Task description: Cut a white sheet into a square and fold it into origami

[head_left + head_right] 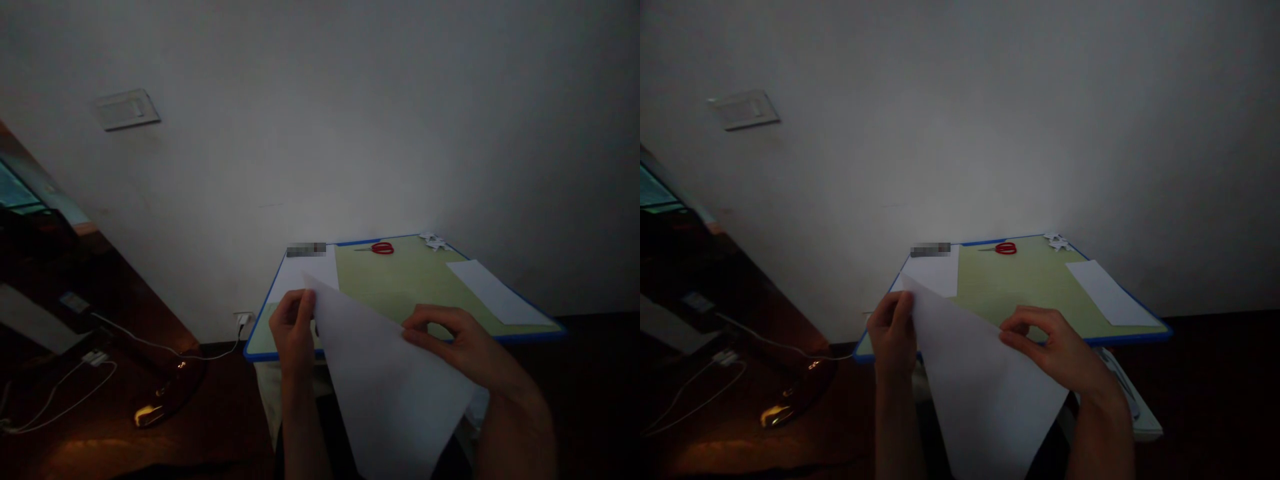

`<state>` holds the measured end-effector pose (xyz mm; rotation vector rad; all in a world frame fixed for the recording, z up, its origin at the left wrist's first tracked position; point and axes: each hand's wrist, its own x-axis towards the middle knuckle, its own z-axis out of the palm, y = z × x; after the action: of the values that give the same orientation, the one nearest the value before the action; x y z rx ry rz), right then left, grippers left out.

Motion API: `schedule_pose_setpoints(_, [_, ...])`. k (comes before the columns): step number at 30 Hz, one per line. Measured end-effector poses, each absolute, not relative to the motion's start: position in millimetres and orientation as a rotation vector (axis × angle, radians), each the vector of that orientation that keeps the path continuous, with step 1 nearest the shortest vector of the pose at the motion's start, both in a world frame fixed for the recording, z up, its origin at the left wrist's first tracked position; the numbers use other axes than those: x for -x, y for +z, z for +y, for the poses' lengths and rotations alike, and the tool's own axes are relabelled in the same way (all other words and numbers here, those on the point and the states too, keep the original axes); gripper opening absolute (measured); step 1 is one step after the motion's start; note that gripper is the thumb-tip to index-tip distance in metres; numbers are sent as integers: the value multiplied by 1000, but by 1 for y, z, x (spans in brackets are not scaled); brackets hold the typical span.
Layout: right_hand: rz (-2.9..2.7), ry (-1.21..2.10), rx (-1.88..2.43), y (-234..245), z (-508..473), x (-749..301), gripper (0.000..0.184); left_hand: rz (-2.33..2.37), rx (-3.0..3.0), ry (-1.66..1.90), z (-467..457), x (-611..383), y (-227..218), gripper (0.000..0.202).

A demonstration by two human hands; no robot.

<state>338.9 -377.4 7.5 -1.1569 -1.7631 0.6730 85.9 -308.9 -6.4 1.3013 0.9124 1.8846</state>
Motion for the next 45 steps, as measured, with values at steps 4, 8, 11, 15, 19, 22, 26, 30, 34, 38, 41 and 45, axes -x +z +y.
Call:
schedule_pose_setpoints(4, [-1789,695,1166,5,-378,-341,22,786,-1189,1858,-309,-84,-5,29])
schedule_pose_setpoints(8, [-1804,705,1176,2,-377,-342,22,752,-1149,1850,-309,-84,-6,27])
schedule_pose_setpoints(11, [-1801,711,1188,0,-376,-343,23,792,-1149,1894,-308,-84,-8,26])
schedule_pose_setpoints(15, [-1828,746,1202,1,-376,-345,27,836,-1144,1954,-305,-85,-8,26])
schedule_pose_setpoints(19, [-1847,764,1219,2,-377,-345,28,825,-1111,1916,-307,-85,-5,29])
schedule_pose_setpoints(22, [-1837,757,1223,2,-377,-345,28,828,-1098,1906,-308,-83,-3,29])
schedule_pose_setpoints(26, [-1825,745,1226,2,-377,-344,28,840,-1121,1963,-308,-80,-5,24])
schedule_pose_setpoints(30, [-1829,753,1224,1,-376,-344,28,941,-1227,2073,-308,-79,-7,20])
schedule_pose_setpoints(34, [-1827,725,1213,1,-377,-343,25,1111,-1315,2152,-311,-81,-5,20])
schedule_pose_setpoints(38, [-1834,699,1188,3,-378,-341,25,1333,-1366,2163,-314,-87,0,25])
schedule_pose_setpoints(41, [-1816,699,1199,4,-380,-340,25,1437,-1438,2125,-315,-90,2,30])
schedule_pose_setpoints(45, [-1826,699,1207,4,-382,-340,25,1485,-1491,2142,-310,-91,1,32])
